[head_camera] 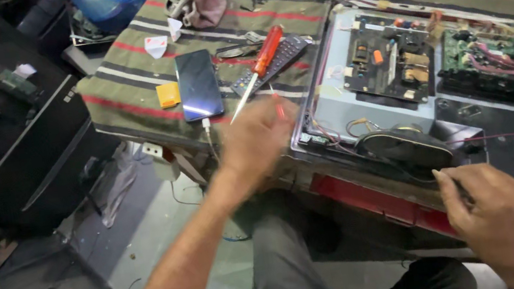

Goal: The person works on the chassis of an opened audio/TV device on a workbench. They handle a round speaker-like component, position it against the chassis, route and connect its wires, then use a screwdriver to drive screws and fasten the component into the chassis.

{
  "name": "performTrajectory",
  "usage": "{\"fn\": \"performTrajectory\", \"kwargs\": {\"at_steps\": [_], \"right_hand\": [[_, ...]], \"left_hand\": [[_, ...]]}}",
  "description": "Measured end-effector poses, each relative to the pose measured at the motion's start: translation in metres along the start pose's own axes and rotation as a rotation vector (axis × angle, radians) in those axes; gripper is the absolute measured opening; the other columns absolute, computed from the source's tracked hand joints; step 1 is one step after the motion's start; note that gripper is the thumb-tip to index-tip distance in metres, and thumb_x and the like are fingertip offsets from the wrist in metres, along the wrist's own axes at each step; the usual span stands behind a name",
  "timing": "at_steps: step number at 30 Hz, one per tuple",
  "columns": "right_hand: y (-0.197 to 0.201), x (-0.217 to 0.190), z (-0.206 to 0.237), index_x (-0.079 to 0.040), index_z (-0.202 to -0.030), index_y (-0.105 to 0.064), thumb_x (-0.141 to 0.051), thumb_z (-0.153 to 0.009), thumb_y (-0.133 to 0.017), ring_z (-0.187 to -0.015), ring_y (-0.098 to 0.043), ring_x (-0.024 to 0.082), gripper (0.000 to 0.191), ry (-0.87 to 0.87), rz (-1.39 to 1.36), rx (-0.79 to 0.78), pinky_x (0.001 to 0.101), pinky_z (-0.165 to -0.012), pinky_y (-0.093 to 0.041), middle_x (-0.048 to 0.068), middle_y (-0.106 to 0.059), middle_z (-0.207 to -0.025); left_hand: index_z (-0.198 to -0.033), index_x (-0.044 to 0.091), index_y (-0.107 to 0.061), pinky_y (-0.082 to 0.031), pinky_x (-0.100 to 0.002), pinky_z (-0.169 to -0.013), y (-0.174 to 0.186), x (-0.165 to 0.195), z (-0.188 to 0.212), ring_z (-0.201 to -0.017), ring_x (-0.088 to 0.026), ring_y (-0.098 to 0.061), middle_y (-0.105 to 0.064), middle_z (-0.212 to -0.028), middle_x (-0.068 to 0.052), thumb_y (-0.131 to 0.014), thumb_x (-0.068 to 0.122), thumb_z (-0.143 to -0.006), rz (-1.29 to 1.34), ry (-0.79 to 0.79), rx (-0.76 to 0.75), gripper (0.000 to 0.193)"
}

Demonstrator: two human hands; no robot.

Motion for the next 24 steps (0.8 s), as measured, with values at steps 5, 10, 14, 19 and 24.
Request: {"fn": "performTrajectory", "kwargs": {"at_steps": [5, 10, 14, 19, 24], "right_hand": [[0.001, -0.014, -0.014, -0.007, -0.101, -0.076, -0.015, -0.094, -0.078, -0.063, -0.066, 0.023, 0.010, -0.056, -0.098, -0.001, 0.0317, -0.058, -0.050, 0.009, -0.071, -0.085], [-0.005, -0.023, -0.023, -0.008, -0.101, -0.076, -0.014, -0.092, -0.077, -0.065, -0.067, 0.022, 0.011, -0.057, -0.172, -0.033, 0.0314, -0.058, -0.050, 0.009, -0.072, -0.085], [0.001, -0.003, -0.014, -0.009, -0.108, -0.076, -0.013, -0.095, -0.074, -0.070, -0.070, 0.015, 0.014, -0.089, -0.231, -0.026, 0.0278, -0.061, -0.053, 0.008, -0.075, -0.094], [0.007, 0.072, 0.019, -0.003, -0.114, -0.077, -0.014, -0.105, -0.073, -0.063, -0.064, 0.015, 0.015, -0.311, -0.180, 0.068, 0.0277, -0.060, -0.048, 0.011, -0.072, -0.078], [0.027, 0.134, 0.048, 0.002, -0.105, -0.069, -0.013, -0.119, -0.063, -0.069, -0.060, 0.008, 0.021, -0.361, -0.302, 0.167, 0.0211, -0.065, -0.045, 0.006, -0.067, -0.081]], "left_hand": [[-0.100, 0.005, -0.070, -0.052, -0.054, -0.067, 0.087, -0.075, -0.017, -0.075, -0.043, -0.070, -0.072, -0.078, -0.020, -0.076, 0.047, -0.089, -0.677, 0.307, 0.159, 0.044], [-0.094, 0.006, -0.073, -0.051, -0.051, -0.066, 0.093, -0.109, -0.017, -0.074, -0.041, -0.069, -0.071, -0.076, -0.018, -0.071, 0.036, -0.096, -0.499, 0.242, 0.179, 0.030], [-0.094, 0.005, -0.074, -0.044, -0.041, -0.056, 0.089, -0.143, -0.046, -0.060, -0.023, -0.059, -0.063, -0.069, -0.010, -0.065, 0.026, -0.103, -0.150, 0.287, 0.140, 0.025], [-0.104, 0.006, -0.073, -0.037, -0.026, -0.053, 0.076, -0.150, -0.059, -0.063, -0.003, -0.046, -0.057, -0.074, 0.005, -0.057, 0.017, -0.112, 0.386, 0.224, 0.095, 0.021], [-0.120, 0.011, -0.063, -0.029, -0.019, -0.041, 0.088, -0.173, -0.051, -0.048, -0.003, -0.041, -0.053, -0.068, 0.006, -0.054, 0.014, -0.106, 0.981, 0.617, 0.153, 0.016]]}}
Point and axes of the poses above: each hand's wrist, its own z-axis away from the middle knuckle, its own y-axis out of the back of the hand, x = y × z, the point moved 6 cm from there along -z, towards the middle knuckle
